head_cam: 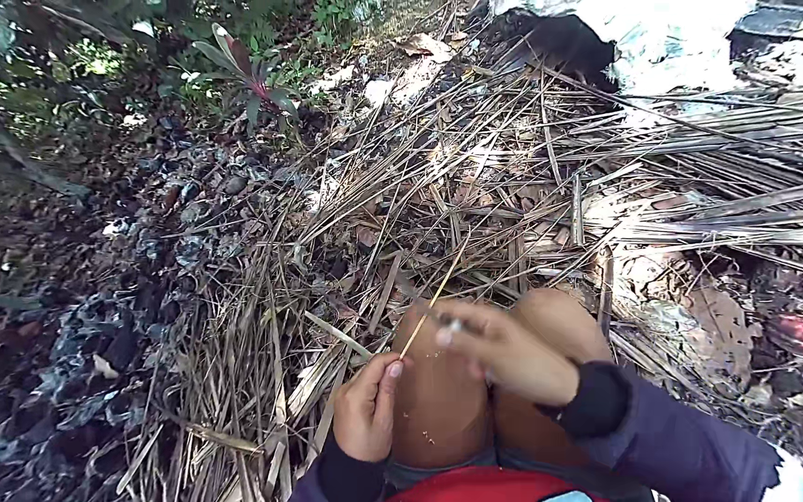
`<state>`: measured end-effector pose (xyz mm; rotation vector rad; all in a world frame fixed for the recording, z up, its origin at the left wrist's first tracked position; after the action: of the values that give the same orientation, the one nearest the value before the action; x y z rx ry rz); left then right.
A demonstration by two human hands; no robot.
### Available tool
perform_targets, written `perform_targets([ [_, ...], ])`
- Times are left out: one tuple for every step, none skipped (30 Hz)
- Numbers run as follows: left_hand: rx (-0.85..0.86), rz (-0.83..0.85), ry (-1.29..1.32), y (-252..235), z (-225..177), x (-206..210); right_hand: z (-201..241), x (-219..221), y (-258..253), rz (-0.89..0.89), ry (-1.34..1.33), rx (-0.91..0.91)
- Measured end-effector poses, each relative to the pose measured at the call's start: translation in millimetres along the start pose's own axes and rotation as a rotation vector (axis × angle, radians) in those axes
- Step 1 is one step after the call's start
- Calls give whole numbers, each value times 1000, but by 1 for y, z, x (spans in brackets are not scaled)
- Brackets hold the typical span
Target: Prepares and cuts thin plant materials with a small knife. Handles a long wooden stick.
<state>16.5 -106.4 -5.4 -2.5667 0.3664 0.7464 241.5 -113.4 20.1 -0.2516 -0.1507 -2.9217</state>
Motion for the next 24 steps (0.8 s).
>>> perform_targets([
  [12, 2, -9, 1, 0, -2, -3, -1, 0, -21, 13, -23],
  [21, 6, -17, 2, 2, -4, -1, -17, -3, -112, 22, -51],
  [20, 10, -23, 5, 5, -7, 2, -43, -9, -232, 17, -110],
  [5, 18, -19, 9, 8, -10, 7, -70, -14, -348, -8, -174],
  [-22, 24, 0, 10, 9, -12, 13, -86, -15, -399, -43, -208],
  [-57, 31, 33, 9, 8, -13, 18, -84, -13, -386, -54, -200],
  [-95, 42, 80, 8, 7, -13, 19, -66, -8, -297, -39, -147],
  [-132, 60, 147, 7, 3, -11, 14, -39, 1, -155, -16, -55],
  [-160, 79, 226, 5, 0, -8, 8, -10, 8, -1, -13, 27],
  [-180, 97, 306, 3, -3, -6, 0, 11, 11, 127, -43, 77],
  [-204, 124, 378, 2, -5, -6, -7, 22, 10, 214, -90, 110],
  [-234, 155, 440, 2, -5, -8, -7, 21, 7, 216, -117, 114],
  [-260, 185, 476, 3, -4, -12, -3, 8, 3, 163, -125, 86],
  [-282, 208, 497, 6, -3, -17, 2, -12, -1, 63, -140, 41],
  [-297, 218, 504, 10, -2, -20, 6, -35, -6, -61, -160, -31],
  [-307, 218, 508, 13, 0, -23, 11, -58, -10, -175, -169, -116],
  [-317, 216, 515, 15, 1, -24, 16, -75, -12, -262, -185, -173],
  [-330, 209, 531, 16, 1, -24, 21, -78, -10, -296, -182, -182],
  [-345, 202, 552, 15, 0, -22, 22, -67, -6, -257, -151, -151],
  [-359, 203, 580, 14, -2, -20, 19, -45, 1, -156, -125, -78],
  [-365, 212, 611, 11, -5, -18, 14, -19, 9, -14, -108, 15],
  [-363, 227, 639, 9, -6, -16, 8, 3, 13, 121, -113, 86],
  [-357, 249, 666, 7, -7, -15, 3, 19, 14, 205, -140, 133],
  [-353, 278, 683, 6, -6, -16, 0, 22, 12, 241, -155, 146],
])
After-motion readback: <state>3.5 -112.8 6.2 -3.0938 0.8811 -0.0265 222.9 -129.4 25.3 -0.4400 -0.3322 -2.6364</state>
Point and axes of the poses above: each hand's wrist, its own y-axis away from the middle knuckle, its own x-axis out of the palm, z = x × y, the point moved 1 cm from there along -y, towards the middle knuckle
